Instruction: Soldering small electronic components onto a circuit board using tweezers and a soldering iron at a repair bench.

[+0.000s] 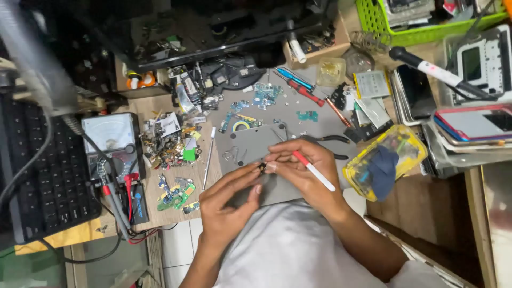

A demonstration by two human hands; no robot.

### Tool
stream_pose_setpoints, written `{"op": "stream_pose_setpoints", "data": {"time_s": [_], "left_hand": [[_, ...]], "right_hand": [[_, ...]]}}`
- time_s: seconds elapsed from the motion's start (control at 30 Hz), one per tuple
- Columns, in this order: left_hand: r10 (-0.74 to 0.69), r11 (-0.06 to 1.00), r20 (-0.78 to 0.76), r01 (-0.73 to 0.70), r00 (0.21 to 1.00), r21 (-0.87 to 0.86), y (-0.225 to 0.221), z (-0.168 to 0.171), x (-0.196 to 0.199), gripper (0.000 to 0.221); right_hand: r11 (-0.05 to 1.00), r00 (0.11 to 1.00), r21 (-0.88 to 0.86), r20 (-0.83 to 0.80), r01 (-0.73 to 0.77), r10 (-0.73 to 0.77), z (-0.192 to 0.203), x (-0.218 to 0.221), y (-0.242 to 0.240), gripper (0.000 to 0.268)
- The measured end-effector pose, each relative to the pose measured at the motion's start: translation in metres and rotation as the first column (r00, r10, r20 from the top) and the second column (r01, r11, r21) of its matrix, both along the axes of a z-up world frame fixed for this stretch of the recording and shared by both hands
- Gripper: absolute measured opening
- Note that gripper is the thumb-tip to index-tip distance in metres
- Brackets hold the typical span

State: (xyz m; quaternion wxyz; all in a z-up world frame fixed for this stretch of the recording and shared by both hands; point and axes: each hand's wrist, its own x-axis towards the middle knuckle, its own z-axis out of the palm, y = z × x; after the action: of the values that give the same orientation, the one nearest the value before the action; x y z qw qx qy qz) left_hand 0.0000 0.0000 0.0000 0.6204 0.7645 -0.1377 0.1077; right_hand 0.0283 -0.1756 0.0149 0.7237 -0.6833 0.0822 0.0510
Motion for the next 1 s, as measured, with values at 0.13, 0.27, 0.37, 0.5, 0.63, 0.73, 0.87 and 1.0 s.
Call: {"op": "stream_pose_setpoints", "data": {"time_s": [0.13, 0.27, 0.37, 0.5, 0.63, 0.73, 0.87, 1.0], "left_hand": [[0.121, 0.992, -0.228, -0.127, 0.966, -0.011, -0.004, -0.023, -0.002, 0.014], [0.147, 0.917, -0.492, -0.305, 0.858, -0.259, -0.011, -0.032, 0.012, 0.016], [0.192, 0.945, -0.467, -0.291, 0.863, -0.151, -0.011, -0.039, 0.024, 0.019], [0.264, 0.961, -0.247, -0.233, 0.932, 0.149, -0.009, -0.051, 0.031, 0.008], [0.291, 0.945, -0.12, -0.265, 0.949, 0.189, -0.018, -0.055, 0.033, 0.01], [0.339, 0.928, -0.071, -0.321, 0.938, 0.191, -0.021, -0.061, 0.031, 0.01], [0.367, 0.906, 0.01, -0.36, 0.93, 0.222, -0.021, -0.068, 0.03, 0.009], [0.332, 0.906, 0.057, -0.335, 0.942, 0.259, -0.02, -0.071, 0.028, 0.012]], "right_hand": [[0.988, 0.992, -0.092, 0.023, -0.121, 0.123, -0.012, -0.003, -0.006, 0.02], [0.993, 0.983, -0.118, 0.184, 0.023, -0.001, -0.009, -0.002, -0.03, 0.031], [0.818, 0.958, -0.57, 0.268, 0.072, 0.103, -0.024, 0.001, -0.074, 0.017], [0.223, 0.954, -0.934, -0.242, -0.278, 0.178, -0.026, 0.013, -0.093, 0.046], [0.047, 0.911, -0.914, -0.395, -0.402, 0.12, -0.04, 0.019, -0.096, 0.041], [0.197, 0.954, -0.98, 0.063, 0.005, 0.292, -0.041, 0.007, -0.087, 0.042], [0.407, 0.857, -0.906, 0.114, -0.118, 0.503, -0.066, -0.012, -0.076, 0.034], [0.376, 0.876, -0.908, 0.02, -0.186, 0.482, -0.063, -0.018, -0.074, 0.016]]}}
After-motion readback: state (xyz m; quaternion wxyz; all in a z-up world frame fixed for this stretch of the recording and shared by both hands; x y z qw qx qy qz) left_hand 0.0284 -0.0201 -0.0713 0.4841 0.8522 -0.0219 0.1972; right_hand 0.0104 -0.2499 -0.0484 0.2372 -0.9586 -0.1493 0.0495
